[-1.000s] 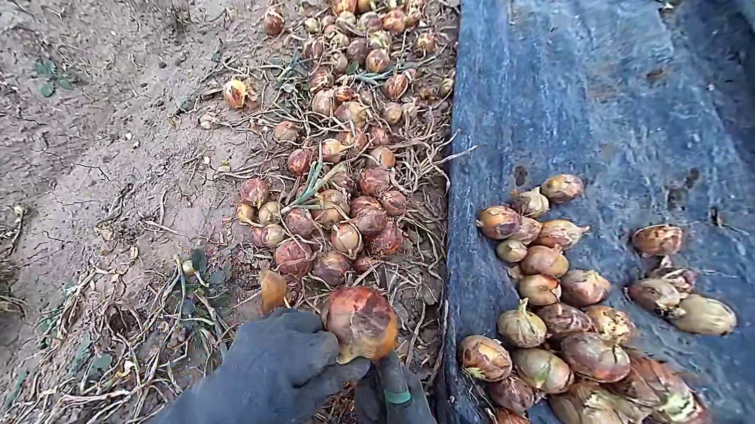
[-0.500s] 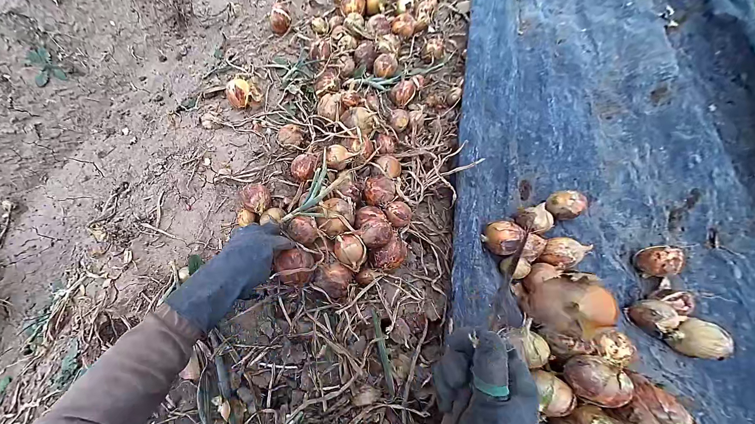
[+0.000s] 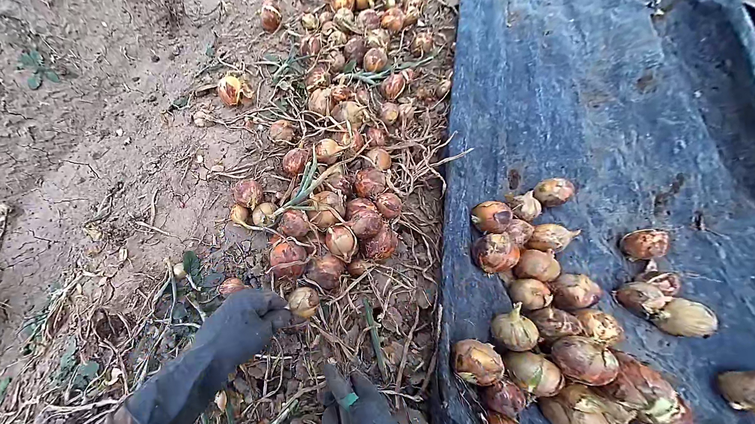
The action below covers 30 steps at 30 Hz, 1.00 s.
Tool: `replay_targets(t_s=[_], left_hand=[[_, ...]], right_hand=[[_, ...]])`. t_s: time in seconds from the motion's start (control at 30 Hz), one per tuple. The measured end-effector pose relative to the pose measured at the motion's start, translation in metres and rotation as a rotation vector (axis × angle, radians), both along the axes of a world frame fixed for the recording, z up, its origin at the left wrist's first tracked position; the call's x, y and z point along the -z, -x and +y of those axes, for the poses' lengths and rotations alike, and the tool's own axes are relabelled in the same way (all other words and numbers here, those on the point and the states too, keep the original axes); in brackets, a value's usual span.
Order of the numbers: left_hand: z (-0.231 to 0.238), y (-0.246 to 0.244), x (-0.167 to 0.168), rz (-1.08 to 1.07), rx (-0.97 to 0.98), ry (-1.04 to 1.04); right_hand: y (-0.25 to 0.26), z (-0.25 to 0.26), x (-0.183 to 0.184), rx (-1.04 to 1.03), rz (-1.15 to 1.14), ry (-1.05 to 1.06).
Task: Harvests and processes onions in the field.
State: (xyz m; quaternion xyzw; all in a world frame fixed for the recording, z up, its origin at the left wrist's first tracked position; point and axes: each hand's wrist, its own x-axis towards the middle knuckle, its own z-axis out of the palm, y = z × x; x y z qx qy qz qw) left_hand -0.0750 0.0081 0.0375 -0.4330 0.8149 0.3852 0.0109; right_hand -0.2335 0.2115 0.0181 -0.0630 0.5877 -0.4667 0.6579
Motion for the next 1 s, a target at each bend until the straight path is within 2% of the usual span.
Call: replay_targets(t_s=[0.1, 0.2, 0.3, 0.37, 0.43, 0.5, 0.57, 0.6, 0.67, 0.7, 0.8, 0.83, 0.93, 1.0], left_hand=[[0.039, 0.022, -0.044, -0.047, 0.23, -0.106], [0.063, 0.037, -0.067, -0.077, 0.352, -0.147], [0.055, 0.051, -0.073, -0.118, 0.368, -0.04], [0.033, 0.064, -0.07, -0.237, 0.304, 0.137], [-0.01, 0.072, -0.045, -0.296, 0.138, 0.264], [-0.061, 0.065, 0.007, -0.202, 0.03, 0.326], [-0.095, 0.051, 0.053, 0.014, 0.02, 0.145], [-0.101, 0.045, 0.061, 0.085, 0.031, 0.018], [-0.091, 0.036, 0.056, 0.116, 0.046, -0.229], [-0.081, 0.031, 0.052, 0.046, 0.062, -0.252], [-0.033, 0.029, 0.026, -0.36, -0.009, -0.026], [-0.021, 0.03, 0.024, -0.41, -0.051, 0.019], [-0.008, 0.032, 0.04, -0.257, -0.079, 0.11], [-0.003, 0.035, 0.049, -0.024, -0.123, -0.005]], right_hand=[[0.005, -0.002, -0.007, -0.087, 0.021, 0.181], [0.006, -0.012, -0.008, 0.059, 0.327, 0.277], [0.019, -0.015, -0.013, 0.084, 0.707, 0.339], [0.043, -0.015, -0.022, 0.155, 0.786, 0.369], [0.075, -0.018, -0.031, 0.366, 0.655, 0.356], [0.103, -0.02, -0.045, 0.505, 0.534, 0.29], [0.111, -0.016, -0.05, 0.494, 0.505, 0.23], [0.106, -0.011, -0.048, 0.458, 0.473, 0.208], [0.083, -0.001, -0.039, 0.39, 0.384, 0.134], [0.069, 0.003, -0.035, 0.358, 0.316, 0.085], [0.032, 0.012, -0.019, 0.304, 0.122, -0.002], [0.024, 0.014, -0.014, 0.3, 0.082, -0.024], [0.01, 0.01, -0.006, 0.296, 0.04, -0.077], [0.012, 0.01, -0.005, 0.233, 0.055, -0.062]])
